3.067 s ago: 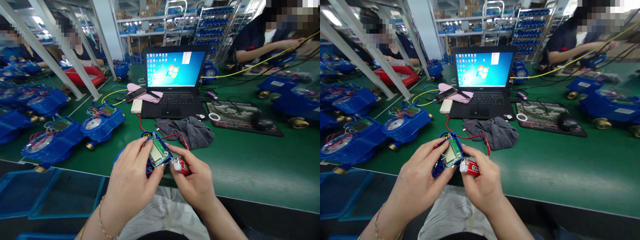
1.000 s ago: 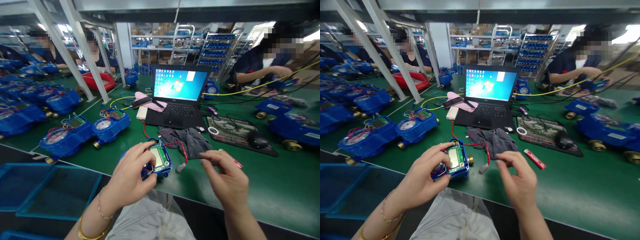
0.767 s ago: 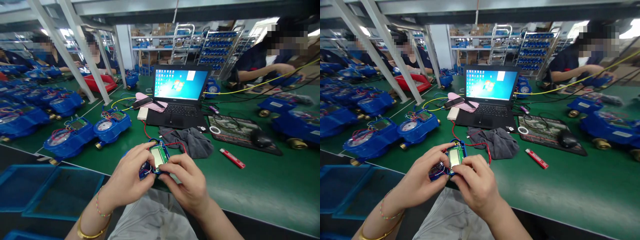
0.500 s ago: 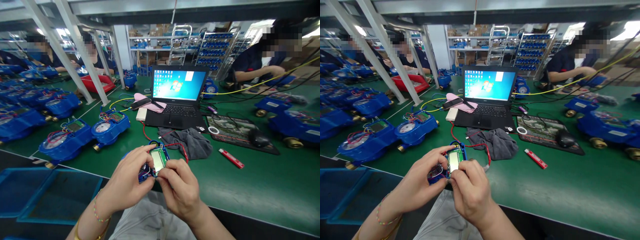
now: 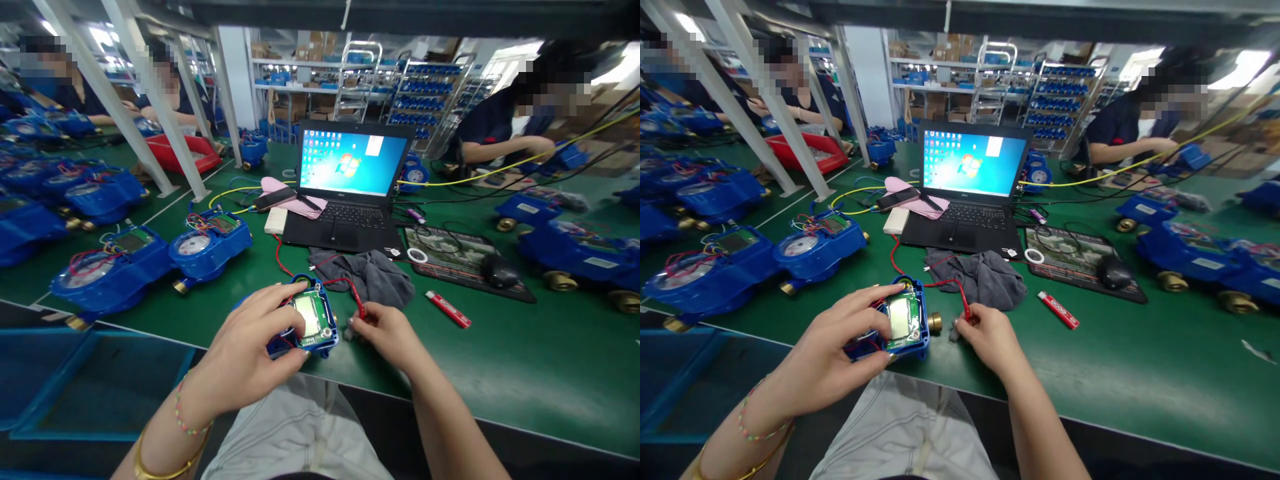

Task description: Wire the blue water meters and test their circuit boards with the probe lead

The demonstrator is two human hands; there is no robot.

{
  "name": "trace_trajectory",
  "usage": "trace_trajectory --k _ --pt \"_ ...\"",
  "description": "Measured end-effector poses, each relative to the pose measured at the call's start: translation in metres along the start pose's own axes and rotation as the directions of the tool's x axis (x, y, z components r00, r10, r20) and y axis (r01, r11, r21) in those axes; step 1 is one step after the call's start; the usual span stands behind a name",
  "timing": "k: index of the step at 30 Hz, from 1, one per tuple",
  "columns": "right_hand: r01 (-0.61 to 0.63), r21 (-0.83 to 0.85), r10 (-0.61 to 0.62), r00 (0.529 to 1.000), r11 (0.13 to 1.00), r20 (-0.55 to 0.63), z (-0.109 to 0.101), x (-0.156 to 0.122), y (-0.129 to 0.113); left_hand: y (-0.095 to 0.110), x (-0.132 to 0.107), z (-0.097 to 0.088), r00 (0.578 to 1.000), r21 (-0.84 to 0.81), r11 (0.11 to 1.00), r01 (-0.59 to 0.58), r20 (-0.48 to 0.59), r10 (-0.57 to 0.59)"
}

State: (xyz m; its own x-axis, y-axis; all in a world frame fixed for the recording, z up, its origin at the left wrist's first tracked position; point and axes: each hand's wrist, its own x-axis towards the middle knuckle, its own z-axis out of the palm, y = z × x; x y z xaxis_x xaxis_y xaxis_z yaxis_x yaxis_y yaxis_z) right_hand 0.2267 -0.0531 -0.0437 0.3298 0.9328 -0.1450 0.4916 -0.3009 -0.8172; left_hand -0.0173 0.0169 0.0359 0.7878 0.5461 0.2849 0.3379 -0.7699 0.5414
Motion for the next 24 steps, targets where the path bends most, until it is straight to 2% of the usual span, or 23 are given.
trace_trajectory --k 2,3,6,9,12,17,21,24 --pt "0.002 0.193 -0.013 0.999 0.981 0.052 -0.002 0.000 -0.008 0.001 0.000 -0.001 1.000 -0.029 1.000 0.002 0.002 -0.002" --pt "-0.007 0.327 -0.014 0.998 0.945 0.061 -0.005 0.000 -0.013 0.001 0.000 -0.002 1.000 -0.041 0.999 0.005 0.005 -0.004" --pt "-0.048 0.682 -0.032 0.994 0.730 0.104 -0.018 -0.003 -0.029 0.003 0.002 -0.003 1.000 -0.049 0.999 0.014 0.009 -0.014" --pt "-0.051 0.795 -0.110 0.983 0.605 0.147 -0.024 -0.007 -0.042 0.003 0.002 -0.002 1.000 -0.026 1.000 0.011 -0.004 -0.011" --pt "0.022 0.809 -0.192 0.975 0.587 0.113 -0.020 -0.011 -0.051 0.002 0.001 -0.002 1.000 0.021 1.000 -0.007 -0.017 0.007" --pt "0.239 0.727 -0.363 0.932 0.644 0.014 -0.010 -0.022 -0.069 0.003 -0.004 0.001 0.997 0.155 0.987 -0.042 -0.057 0.052" --pt "0.408 0.512 -0.477 0.879 0.756 0.003 -0.005 -0.027 -0.087 0.004 -0.008 0.007 0.989 0.218 0.976 -0.015 -0.143 0.048" --pt "0.526 0.305 -0.554 0.832 0.794 0.007 -0.002 -0.026 -0.097 0.005 -0.011 0.012 0.983 0.191 0.981 0.028 -0.184 0.008"
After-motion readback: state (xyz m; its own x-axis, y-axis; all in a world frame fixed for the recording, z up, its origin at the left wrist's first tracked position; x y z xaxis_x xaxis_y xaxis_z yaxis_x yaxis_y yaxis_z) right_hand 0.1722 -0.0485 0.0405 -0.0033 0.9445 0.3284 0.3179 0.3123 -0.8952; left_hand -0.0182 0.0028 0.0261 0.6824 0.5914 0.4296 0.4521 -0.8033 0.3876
